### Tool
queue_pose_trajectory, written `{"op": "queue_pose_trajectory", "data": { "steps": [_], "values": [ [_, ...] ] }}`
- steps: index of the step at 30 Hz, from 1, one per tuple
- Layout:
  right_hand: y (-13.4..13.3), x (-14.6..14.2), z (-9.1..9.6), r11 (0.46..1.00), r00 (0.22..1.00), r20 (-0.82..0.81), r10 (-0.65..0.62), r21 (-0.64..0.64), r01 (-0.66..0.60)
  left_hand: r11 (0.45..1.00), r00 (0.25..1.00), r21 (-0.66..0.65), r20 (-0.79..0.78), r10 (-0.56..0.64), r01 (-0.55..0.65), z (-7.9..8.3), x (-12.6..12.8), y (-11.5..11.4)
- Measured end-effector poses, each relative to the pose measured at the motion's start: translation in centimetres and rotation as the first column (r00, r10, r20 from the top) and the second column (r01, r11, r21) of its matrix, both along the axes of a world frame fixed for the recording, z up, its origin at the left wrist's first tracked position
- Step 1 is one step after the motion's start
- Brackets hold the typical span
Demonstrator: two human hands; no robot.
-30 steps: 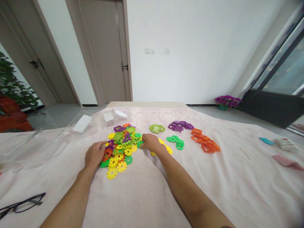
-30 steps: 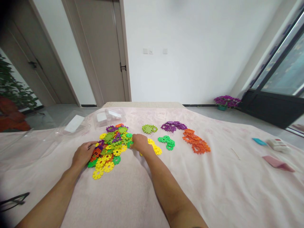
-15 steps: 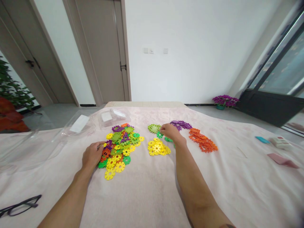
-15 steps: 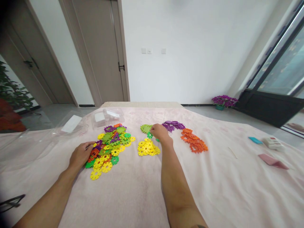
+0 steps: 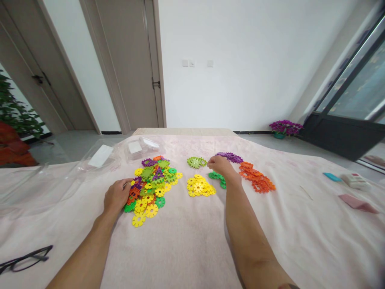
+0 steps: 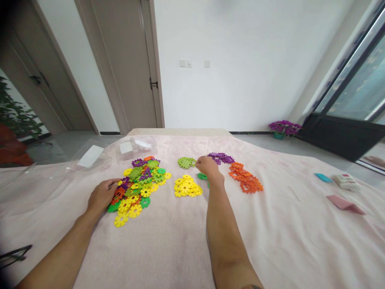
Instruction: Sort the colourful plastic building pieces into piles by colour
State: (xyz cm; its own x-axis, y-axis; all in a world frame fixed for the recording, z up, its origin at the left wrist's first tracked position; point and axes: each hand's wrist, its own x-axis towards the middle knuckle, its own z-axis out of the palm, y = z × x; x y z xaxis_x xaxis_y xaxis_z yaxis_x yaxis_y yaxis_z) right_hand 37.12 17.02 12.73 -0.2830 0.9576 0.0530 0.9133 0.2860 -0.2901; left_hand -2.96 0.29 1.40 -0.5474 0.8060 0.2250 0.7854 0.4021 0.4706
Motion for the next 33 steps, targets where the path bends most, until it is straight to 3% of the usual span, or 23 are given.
{"op": "queue_pose_trajectory", "data": {
  "steps": [2, 6, 10, 15, 21, 26, 29, 33],
  "values": [
    [-0.7, -2.0, 0.3, 0.989, 0.990, -0.037, 0.136, -0.044, -0.138, 1.000, 1.000, 0.003, 0.002, -0.003, 0.003, 0.1, 0.1, 0.0],
    [-2.9, -6.1, 0.2, 0.910, 0.918, -0.054, 0.392, -0.119, -0.396, 1.000, 1.000, 0.008, 0.004, -0.007, 0.007, 0.1, 0.1, 0.0],
    [-5.3, -9.6, -0.8, 0.867, 0.870, 0.024, 0.493, -0.093, -0.489, 1.000, 1.000, 0.014, 0.001, -0.003, 0.003, 0.1, 0.1, 0.0],
    [-7.2, -12.7, -3.0, 0.797, 0.798, 0.030, 0.601, 0.049, -0.602, 1.000, 1.000, 0.008, 0.000, 0.009, -0.009, 0.3, 0.2, -0.1],
    [-8.6, -14.1, -5.1, 0.774, 0.787, 0.074, 0.612, 0.148, -0.616, 1.000, 1.000, 0.014, -0.001, -0.007, 0.007, 0.3, 0.2, 0.0],
    [-8.8, -14.5, -5.6, 0.776, 0.795, 0.102, 0.598, 0.175, -0.607, 1.000, 1.000, 0.016, -0.012, -0.003, 0.003, 0.3, 0.3, -0.1],
    [-8.6, -14.5, -5.4, 0.799, 0.815, 0.015, 0.579, 0.188, -0.571, 1.000, 1.000, 0.020, -0.019, -0.002, 0.002, 0.3, 0.4, -0.1],
    [-8.2, -14.7, -5.2, 0.855, 0.825, -0.229, 0.517, 0.194, -0.482, 1.000, 1.000, 0.015, -0.017, -0.011, 0.011, 0.3, 0.3, -0.1]
  ]
}}
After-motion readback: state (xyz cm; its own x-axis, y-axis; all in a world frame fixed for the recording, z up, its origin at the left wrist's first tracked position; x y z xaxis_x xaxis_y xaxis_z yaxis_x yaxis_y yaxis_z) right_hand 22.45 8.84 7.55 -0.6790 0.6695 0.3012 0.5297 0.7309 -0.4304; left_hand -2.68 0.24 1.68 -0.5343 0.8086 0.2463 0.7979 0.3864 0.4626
